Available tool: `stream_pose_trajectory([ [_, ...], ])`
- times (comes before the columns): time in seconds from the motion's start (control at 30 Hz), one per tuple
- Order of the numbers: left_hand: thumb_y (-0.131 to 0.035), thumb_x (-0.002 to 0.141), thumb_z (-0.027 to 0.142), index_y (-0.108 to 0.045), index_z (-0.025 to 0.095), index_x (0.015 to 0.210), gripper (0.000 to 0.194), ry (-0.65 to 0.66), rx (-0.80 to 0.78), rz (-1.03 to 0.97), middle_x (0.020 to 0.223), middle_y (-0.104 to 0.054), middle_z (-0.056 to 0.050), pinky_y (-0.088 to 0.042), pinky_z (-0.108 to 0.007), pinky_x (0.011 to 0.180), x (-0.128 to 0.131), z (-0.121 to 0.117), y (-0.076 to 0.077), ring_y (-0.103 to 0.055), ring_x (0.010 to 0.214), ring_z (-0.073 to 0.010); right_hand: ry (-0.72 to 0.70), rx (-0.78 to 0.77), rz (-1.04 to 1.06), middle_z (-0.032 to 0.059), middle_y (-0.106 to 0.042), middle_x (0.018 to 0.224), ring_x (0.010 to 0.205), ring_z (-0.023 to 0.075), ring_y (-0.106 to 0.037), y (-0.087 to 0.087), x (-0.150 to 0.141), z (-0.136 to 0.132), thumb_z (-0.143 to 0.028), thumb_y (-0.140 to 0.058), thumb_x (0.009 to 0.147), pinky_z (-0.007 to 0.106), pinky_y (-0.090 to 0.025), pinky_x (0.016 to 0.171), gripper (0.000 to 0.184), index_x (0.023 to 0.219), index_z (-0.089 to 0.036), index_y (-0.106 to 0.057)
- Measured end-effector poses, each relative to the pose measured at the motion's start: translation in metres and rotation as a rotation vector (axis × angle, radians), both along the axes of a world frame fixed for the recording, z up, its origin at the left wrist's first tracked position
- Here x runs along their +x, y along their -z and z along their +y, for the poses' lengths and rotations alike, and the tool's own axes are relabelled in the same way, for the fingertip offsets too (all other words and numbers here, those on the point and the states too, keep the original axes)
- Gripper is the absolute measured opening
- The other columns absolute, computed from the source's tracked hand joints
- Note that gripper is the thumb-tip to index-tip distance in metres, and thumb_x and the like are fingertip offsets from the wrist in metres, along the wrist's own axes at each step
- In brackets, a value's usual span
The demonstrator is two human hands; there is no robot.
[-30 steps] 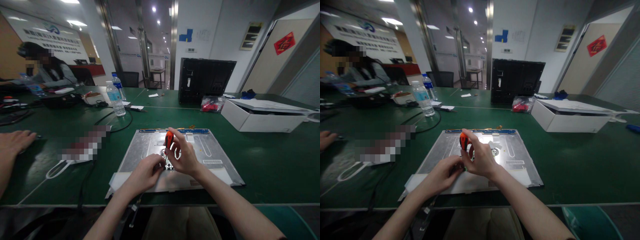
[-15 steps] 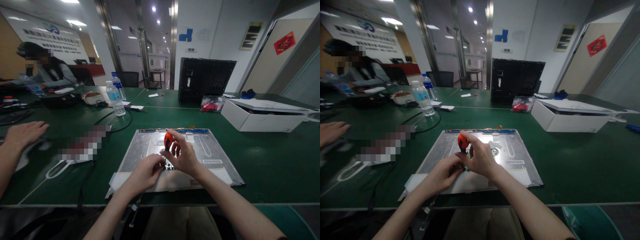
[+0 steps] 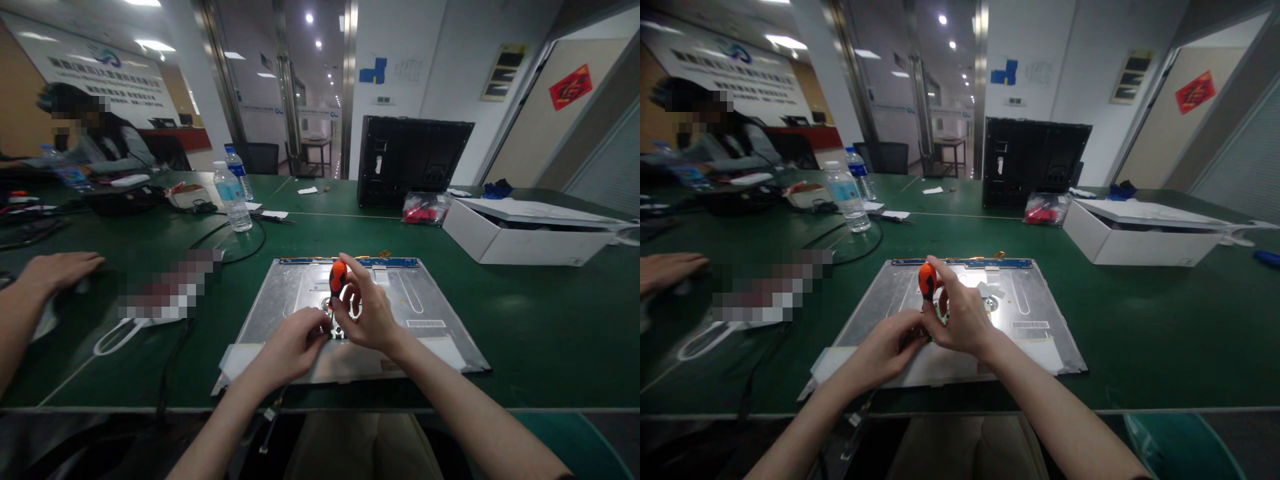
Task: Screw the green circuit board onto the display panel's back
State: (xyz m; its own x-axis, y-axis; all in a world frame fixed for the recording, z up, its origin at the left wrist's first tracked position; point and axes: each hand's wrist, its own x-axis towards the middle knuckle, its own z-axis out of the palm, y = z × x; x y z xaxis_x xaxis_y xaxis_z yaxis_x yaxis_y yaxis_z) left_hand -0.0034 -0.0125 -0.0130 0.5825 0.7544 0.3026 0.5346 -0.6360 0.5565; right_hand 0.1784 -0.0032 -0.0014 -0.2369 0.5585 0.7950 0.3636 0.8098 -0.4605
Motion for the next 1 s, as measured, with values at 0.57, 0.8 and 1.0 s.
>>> stream_pose_trajectory([
  [0.57,-0.049,0.082,0.01,-0.061,0.018,0.087,0.015,0.016,0.002,-0.012,0.085,-0.067,-0.004,-0.045,-0.028,0.071,-0.0009,0.0002,0.0021,-0.061,0.079,-0.0188,0.044,0.024,0.037,0.0021,-0.063,0.092,0.055,0.0085,-0.055,-0.0011,-0.0012,-0.0001,-0.016,-0.054,0.088,0.021,-0.045,0.046,0.064,0.146,-0.025,-0.03],
  [0.8,-0.049,0.082,0.01,-0.06,0.018,0.085,0.014,0.011,0.018,-0.019,0.082,-0.065,-0.003,-0.043,-0.027,0.069,-0.0014,0.0017,0.0055,-0.059,0.076,-0.0175,0.055,0.023,0.03,0.0005,-0.063,0.09,0.052,0.0074,-0.052,0.0025,-0.0003,0.0026,-0.026,-0.061,0.088,0.02,-0.042,0.044,0.064,0.144,-0.027,-0.031],
  [1.0,-0.049,0.08,0.01,-0.059,0.018,0.084,0.014,0.013,0.004,-0.022,0.08,-0.063,-0.003,-0.042,-0.028,0.068,-0.0016,0.0021,0.007,-0.057,0.075,-0.017,0.095,0.04,-0.043,0.0006,-0.062,0.088,0.051,0.0078,-0.048,0.0023,-0.0004,0.004,-0.032,-0.058,0.093,0.021,-0.044,0.046,0.066,0.151,-0.029,-0.027],
])
